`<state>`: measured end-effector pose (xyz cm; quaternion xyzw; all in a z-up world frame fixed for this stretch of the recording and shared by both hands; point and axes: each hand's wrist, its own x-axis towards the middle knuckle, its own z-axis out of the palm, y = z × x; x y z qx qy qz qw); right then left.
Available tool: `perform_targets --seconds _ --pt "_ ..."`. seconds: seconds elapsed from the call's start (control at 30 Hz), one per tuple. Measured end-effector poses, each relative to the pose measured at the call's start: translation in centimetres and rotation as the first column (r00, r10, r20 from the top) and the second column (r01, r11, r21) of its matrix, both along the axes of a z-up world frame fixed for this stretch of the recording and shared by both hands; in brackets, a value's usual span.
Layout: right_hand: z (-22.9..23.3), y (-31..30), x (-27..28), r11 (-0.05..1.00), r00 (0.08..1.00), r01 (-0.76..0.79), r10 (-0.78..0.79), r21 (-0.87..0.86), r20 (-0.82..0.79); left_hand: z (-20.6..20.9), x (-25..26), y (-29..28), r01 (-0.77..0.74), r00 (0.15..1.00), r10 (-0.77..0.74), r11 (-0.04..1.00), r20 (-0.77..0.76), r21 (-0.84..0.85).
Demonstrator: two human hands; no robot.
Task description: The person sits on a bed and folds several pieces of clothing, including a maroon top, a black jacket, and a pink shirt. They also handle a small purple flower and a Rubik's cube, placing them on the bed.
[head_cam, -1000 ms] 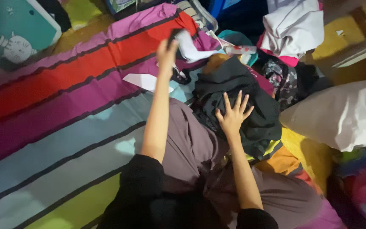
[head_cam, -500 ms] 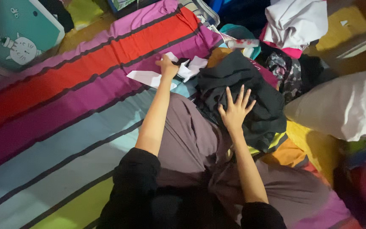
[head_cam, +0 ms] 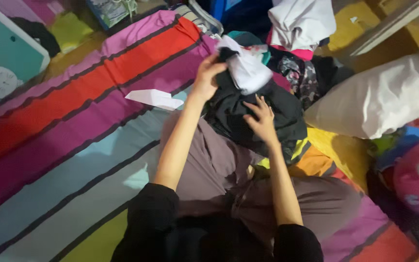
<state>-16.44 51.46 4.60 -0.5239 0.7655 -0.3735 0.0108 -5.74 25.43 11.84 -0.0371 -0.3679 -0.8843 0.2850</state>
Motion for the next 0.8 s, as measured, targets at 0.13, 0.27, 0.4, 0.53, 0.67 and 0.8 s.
perform_targets --seconds 0.13,0.27,0.4,0.53,0.67,0.8 --pt "-2.0 5.6 -7.0 0.890 0.940 0.188 -0.041 -0.414 0.337 -3.0 -3.3 4.6 -0.320 0.820 0.573 0.475 0.012 -0.820" --pt "-4.4 11.3 -12.0 0.815 0.760 0.538 -0.357 -0.215 0.543 -6.5 -3.6 7.3 -0.234 0.679 0.733 0.174 -0.032 -0.957" --pt "-6.3 14.2 -12.7 0.837 0.521 0.503 -0.492 0.215 0.697 -5.5 -2.8 8.4 -0.026 0.385 0.915 -0.121 -0.122 -0.992" --pt "-7.7 12.2 -11.8 0.818 0.700 0.493 -0.575 0.297 0.424 -2.7 -1.3 6.9 0.031 0.109 0.977 0.181 0.183 -0.983" --pt "-7.6 11.9 -11.4 0.715 0.531 0.561 -0.697 0.416 0.482 -2.6 -1.5 5.6 0.142 0.021 0.732 0.673 0.681 -0.726" --pt "-7.3 12.3 -10.8 0.608 0.225 0.633 -0.737 0.480 0.637 -4.6 -1.8 5.2 0.158 0.138 0.729 0.652 0.671 -0.741"
